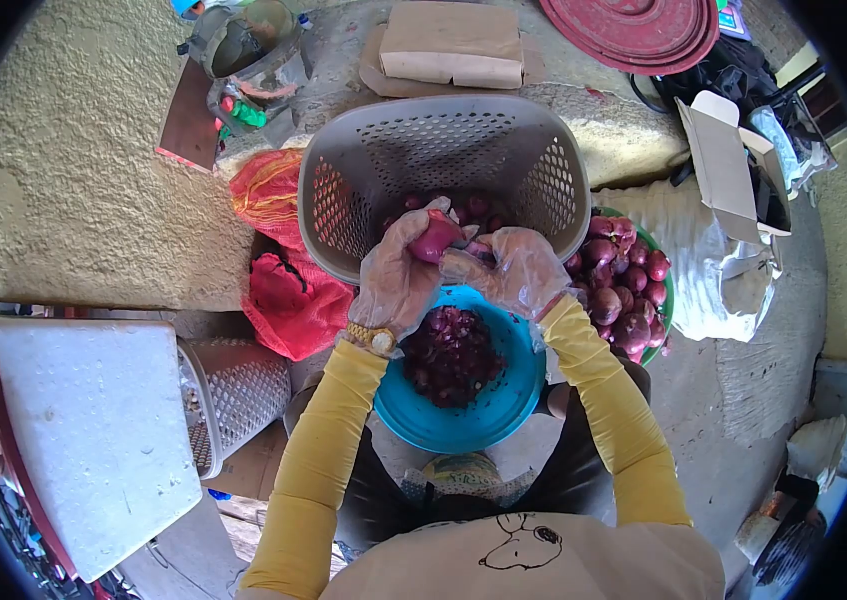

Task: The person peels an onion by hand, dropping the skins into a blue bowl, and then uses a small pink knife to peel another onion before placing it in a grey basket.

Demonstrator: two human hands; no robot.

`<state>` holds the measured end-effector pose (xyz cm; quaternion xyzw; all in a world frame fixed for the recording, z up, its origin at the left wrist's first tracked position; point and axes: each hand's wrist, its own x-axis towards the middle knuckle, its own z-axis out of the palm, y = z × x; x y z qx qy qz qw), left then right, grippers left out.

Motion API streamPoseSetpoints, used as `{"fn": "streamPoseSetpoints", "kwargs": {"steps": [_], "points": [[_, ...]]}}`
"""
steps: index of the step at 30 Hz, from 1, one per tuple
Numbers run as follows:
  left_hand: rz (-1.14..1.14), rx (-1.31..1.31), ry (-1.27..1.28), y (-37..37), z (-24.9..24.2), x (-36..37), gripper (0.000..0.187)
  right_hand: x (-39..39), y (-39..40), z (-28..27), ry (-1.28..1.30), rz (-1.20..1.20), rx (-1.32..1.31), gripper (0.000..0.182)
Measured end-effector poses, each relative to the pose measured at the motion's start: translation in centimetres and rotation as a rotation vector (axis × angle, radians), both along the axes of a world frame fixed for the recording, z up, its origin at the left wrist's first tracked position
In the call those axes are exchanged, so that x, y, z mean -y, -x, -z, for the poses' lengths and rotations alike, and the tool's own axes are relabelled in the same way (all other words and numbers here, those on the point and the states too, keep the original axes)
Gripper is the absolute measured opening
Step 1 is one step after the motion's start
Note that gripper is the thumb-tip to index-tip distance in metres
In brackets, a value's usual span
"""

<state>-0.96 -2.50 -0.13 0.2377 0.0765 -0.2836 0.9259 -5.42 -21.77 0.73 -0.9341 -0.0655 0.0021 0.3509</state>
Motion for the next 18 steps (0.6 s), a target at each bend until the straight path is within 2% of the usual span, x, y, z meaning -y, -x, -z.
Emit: {"fn": "streamPoseSetpoints", "kwargs": {"steps": [1, 2, 4, 7, 13, 16, 18], "points": [[0.001, 0.000, 0.000, 0.0, -0.1, 0.0, 0.041, 0.2, 0.0, 0.1, 0.028, -0.054, 0.080, 0.055], [0.013, 0.000, 0.003, 0.1, -0.3, -0.1, 0.042, 0.3, 0.1, 0.1, 0.028, -0.053, 0.080, 0.055], [0.024, -0.001, 0.007, 0.2, -0.6, -0.2, 0.042, 0.4, 0.1, -0.2, 0.162, -0.112, 0.153, 0.058], [0.068, 0.009, -0.011, 0.1, -0.6, -0.5, 0.042, 0.2, 0.3, -2.2, 0.134, -0.084, 0.043, 0.060], [0.018, 0.006, -0.065, 0.0, -0.1, -0.4, 0.043, 0.8, -0.1, -1.9, 0.267, -0.012, 0.104, 0.067], [0.021, 0.002, -0.087, 0.0, 0.2, -0.2, 0.041, 0.9, 0.0, -1.0, 0.270, 0.004, 0.179, 0.067], [0.014, -0.013, -0.058, 0.1, 0.0, 0.0, 0.037, 0.8, 0.0, -1.6, 0.234, -0.007, 0.123, 0.070]]}}
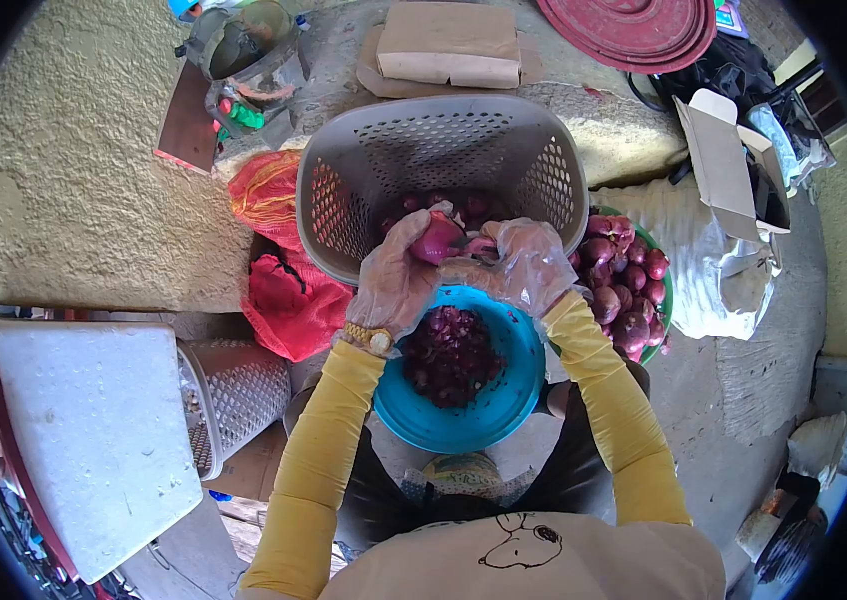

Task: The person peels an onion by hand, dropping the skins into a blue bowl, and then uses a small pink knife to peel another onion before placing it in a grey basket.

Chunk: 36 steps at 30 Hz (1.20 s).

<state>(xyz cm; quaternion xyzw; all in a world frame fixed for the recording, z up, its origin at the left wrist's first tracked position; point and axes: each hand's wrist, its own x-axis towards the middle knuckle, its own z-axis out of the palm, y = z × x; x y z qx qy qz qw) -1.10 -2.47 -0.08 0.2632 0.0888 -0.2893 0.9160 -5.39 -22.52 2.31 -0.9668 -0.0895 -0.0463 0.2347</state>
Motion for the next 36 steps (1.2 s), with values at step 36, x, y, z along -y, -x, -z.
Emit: {"fn": "streamPoseSetpoints", "kwargs": {"steps": [36], "points": [[-0.009, 0.159, -0.253, -0.5, -0.5, -1.5, 0.054, -1.5, 0.9, 0.0, 0.147, -0.399, -0.131, 0.084]]}}
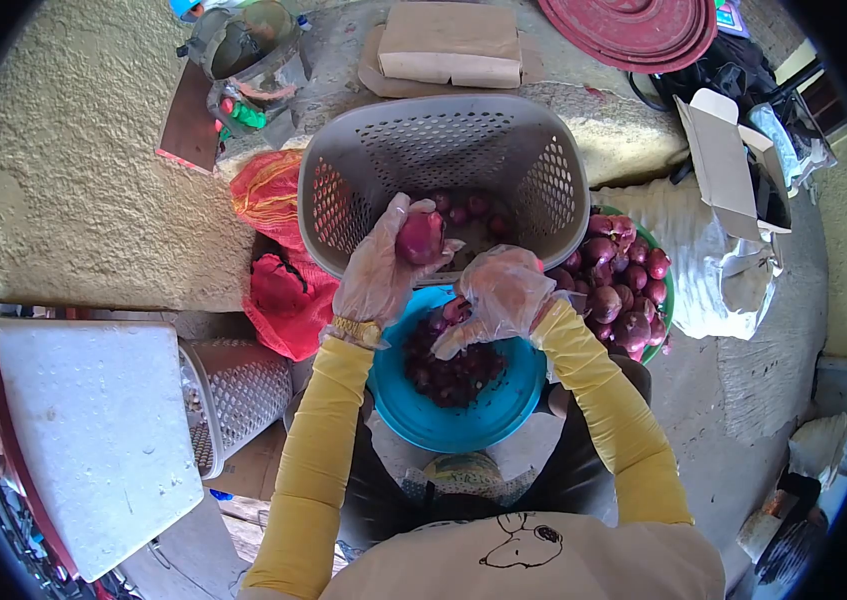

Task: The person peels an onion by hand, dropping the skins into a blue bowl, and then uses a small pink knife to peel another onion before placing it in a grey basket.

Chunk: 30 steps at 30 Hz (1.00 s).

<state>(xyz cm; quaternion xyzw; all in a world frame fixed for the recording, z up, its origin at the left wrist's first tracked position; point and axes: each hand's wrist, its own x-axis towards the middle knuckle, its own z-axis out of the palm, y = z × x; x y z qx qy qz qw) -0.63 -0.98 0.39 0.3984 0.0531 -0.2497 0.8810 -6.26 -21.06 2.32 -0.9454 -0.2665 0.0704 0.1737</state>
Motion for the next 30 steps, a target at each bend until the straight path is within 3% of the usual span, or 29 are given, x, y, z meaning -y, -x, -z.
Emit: {"fn": "streamPoseSetpoints", "kwargs": {"steps": [9, 13, 15, 19, 21, 28, 30], "points": [[0.165, -0.077, -0.027, -0.1, -1.2, -0.5, 0.062, 0.2, -0.2, -0.7, -0.012, 0.025, -0.003, 0.079], [0.118, -0.102, -0.080, 0.0, -1.6, 0.0, 0.064, 1.1, -0.4, -0.6, -0.187, 0.274, 0.083, 0.074], [0.171, 0.004, -0.277, 0.0, -1.8, -0.2, 0.066, 1.4, -0.4, -1.7, -0.234, 0.371, 0.060, 0.073], [0.245, 0.081, -0.388, 0.1, -1.2, -0.2, 0.069, 1.7, -0.5, -1.3, -0.219, 0.375, 0.113, 0.075], [0.265, 0.120, -0.427, 0.3, -1.6, 0.0, 0.072, 1.6, -0.6, -2.2, -0.151, 0.385, -0.045, 0.077], [0.292, 0.201, -0.519, 0.6, -2.6, 0.1, 0.070, 1.7, -0.4, -2.0, -0.164, 0.386, -0.035, 0.077], [0.278, 0.211, -0.514, 0.7, -2.8, 0.2, 0.057, 1.8, -0.6, -1.8, -0.144, 0.375, -0.057, 0.080]]}}
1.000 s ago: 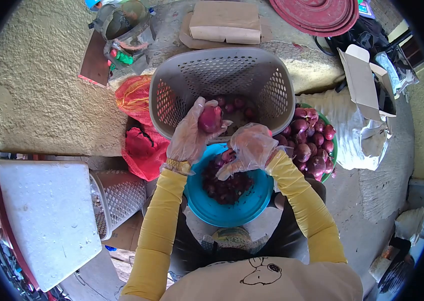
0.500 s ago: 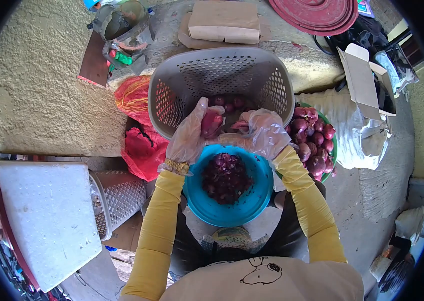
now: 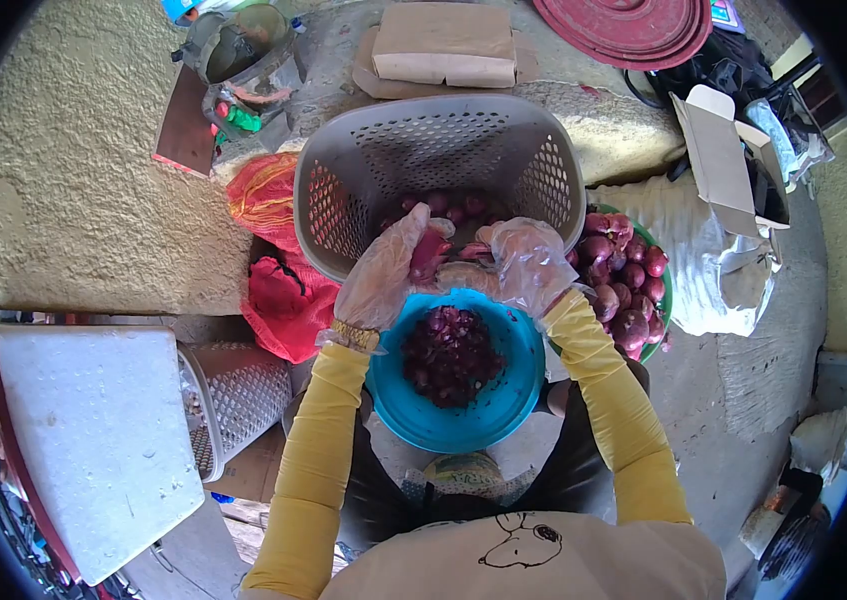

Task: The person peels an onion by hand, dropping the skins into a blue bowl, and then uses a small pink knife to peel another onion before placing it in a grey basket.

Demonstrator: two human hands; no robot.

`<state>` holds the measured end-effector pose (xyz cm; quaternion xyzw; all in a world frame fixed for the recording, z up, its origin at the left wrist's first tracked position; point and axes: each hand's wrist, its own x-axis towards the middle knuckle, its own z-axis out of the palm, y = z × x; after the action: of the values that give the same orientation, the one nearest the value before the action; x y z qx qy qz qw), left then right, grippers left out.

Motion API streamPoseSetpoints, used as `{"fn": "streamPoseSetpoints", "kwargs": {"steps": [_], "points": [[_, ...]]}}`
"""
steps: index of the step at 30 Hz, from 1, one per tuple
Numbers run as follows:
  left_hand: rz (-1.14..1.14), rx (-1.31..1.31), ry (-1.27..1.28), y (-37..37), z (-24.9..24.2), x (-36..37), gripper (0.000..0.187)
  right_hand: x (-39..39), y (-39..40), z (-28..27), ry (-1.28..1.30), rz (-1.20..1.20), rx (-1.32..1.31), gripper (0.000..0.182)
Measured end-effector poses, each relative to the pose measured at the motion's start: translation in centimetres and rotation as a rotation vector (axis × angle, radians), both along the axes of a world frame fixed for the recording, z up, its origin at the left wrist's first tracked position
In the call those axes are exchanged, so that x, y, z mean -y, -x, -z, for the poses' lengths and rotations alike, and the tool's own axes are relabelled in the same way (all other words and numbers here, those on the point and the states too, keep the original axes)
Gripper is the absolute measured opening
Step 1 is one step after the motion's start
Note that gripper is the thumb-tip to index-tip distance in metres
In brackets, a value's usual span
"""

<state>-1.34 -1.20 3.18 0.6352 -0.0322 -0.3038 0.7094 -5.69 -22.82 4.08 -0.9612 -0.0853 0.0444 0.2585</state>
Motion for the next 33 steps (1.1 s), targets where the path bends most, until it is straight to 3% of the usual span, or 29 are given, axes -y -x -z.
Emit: {"fn": "streamPoseSetpoints", "kwargs": {"steps": [3, 10, 12, 16, 18, 22, 24, 28, 31, 33], "points": [[0.037, -0.039, 0.023, -0.3, 0.6, -0.4, 0.067, -0.1, 0.1, 1.0, 0.069, -0.014, 0.164, 0.071], [0.061, 0.017, 0.024, -0.1, 1.1, -0.5, 0.062, 0.1, -0.3, 2.2, 0.050, -0.024, 0.098, 0.065], [0.121, 0.397, -0.126, -0.5, 2.9, -1.0, 0.062, 0.6, -0.6, 3.3, -0.003, -0.087, 0.070, 0.064], [0.173, 0.510, -0.188, -0.5, 1.5, -1.1, 0.061, 0.9, -0.5, 3.7, -0.080, -0.117, 0.132, 0.065], [0.165, 0.213, -0.164, -0.3, 0.2, -0.8, 0.060, 1.0, -0.7, 4.5, -0.052, -0.171, 0.159, 0.065], [0.108, 0.137, -0.072, -0.2, 0.7, -0.5, 0.058, 0.8, -0.5, 3.9, -0.010, -0.169, 0.135, 0.065], [-0.045, -0.133, 0.160, -0.3, 1.6, -0.2, 0.058, 0.5, -0.2, 3.1, 0.043, -0.170, 0.139, 0.067], [-0.071, -0.220, 0.188, -0.7, 1.8, -0.6, 0.058, 0.3, -0.2, 2.1, 0.104, -0.226, 0.104, 0.063], [-0.046, -0.219, 0.232, -0.9, 2.9, -0.8, 0.058, 0.4, -0.1, 1.2, -0.026, -0.166, 0.090, 0.064], [-0.019, -0.051, 0.139, -1.0, 3.2, -0.8, 0.057, 0.2, 0.0, 1.1, 0.025, -0.042, 0.182, 0.068]]}}
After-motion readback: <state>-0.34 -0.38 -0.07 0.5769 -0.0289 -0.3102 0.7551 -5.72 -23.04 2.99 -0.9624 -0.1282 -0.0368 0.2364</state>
